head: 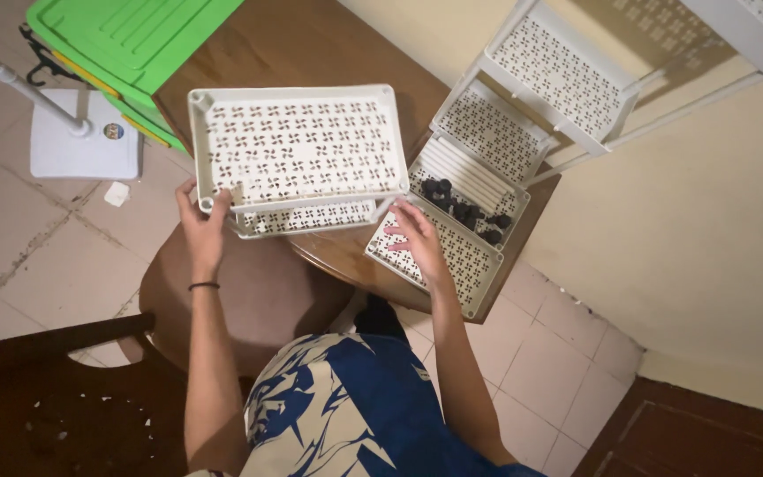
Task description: The person assembles a white plastic shelving unit by inserting vertical poles into perforated trays and stacking them. They handle trays and poles repeatedly, aligning and securing components on a wooden table.
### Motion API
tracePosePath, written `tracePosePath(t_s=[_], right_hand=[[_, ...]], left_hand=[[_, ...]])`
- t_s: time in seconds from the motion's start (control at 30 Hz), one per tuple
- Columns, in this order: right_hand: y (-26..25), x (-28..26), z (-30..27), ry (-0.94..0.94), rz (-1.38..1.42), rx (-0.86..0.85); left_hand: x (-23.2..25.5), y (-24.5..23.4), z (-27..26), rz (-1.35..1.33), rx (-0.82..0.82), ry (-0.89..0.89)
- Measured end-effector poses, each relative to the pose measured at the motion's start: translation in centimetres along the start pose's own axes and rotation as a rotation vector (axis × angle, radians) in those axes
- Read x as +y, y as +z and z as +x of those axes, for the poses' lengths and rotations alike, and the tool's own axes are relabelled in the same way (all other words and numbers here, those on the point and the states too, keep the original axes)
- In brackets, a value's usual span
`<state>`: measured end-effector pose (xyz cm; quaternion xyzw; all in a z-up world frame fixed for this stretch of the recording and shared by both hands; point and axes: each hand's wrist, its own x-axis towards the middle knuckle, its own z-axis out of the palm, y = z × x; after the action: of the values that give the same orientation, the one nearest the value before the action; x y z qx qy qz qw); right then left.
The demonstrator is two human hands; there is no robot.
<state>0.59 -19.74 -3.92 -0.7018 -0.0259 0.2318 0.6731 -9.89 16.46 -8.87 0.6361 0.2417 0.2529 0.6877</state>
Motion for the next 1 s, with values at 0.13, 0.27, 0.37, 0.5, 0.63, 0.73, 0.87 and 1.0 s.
tracePosePath(t_s=[0.13, 0.27, 0.37, 0.5, 0.63, 0.73, 0.87, 1.0], right_hand=[[-1.1, 3.0, 0.1, 0.102, -0.030, 0.084], [-3.8, 8.5, -0.3, 0.174, -0.001, 0.109], [-6.2, 13.3, -1.0, 0.291, -0.008, 0.179], [-9.3, 18.1, -2.8, 0.379, 0.010, 0.289], [-12.2, 19.9, -5.6, 0.431, -0.082, 0.534], [-14.0, 19.8, -7.1, 0.477, -0.090, 0.691], [-15.8, 19.7, -8.4, 0.446, -0.031, 0.786], [-17.1, 20.2, -8.6, 0.335, -0.086, 0.842]], left_hand=[[-2.0, -0.7, -2.0, -0.006, -0.033, -0.042], [-3.6, -0.8, -3.7, -0.035, 0.009, -0.053], [-4.3, -0.9, -4.2, -0.076, 0.013, 0.001], [-4.9, -0.9, -4.5, 0.023, 0.053, 0.073], [-4.5, -0.3, -3.6, 0.045, 0.180, 0.095], [-2.9, 0.4, -3.6, 0.130, 0.298, 0.252], [0.3, 1.4, -6.0, 0.489, 0.431, 0.508], [2.1, 5.2, -8.6, 0.526, 0.237, 0.639]])
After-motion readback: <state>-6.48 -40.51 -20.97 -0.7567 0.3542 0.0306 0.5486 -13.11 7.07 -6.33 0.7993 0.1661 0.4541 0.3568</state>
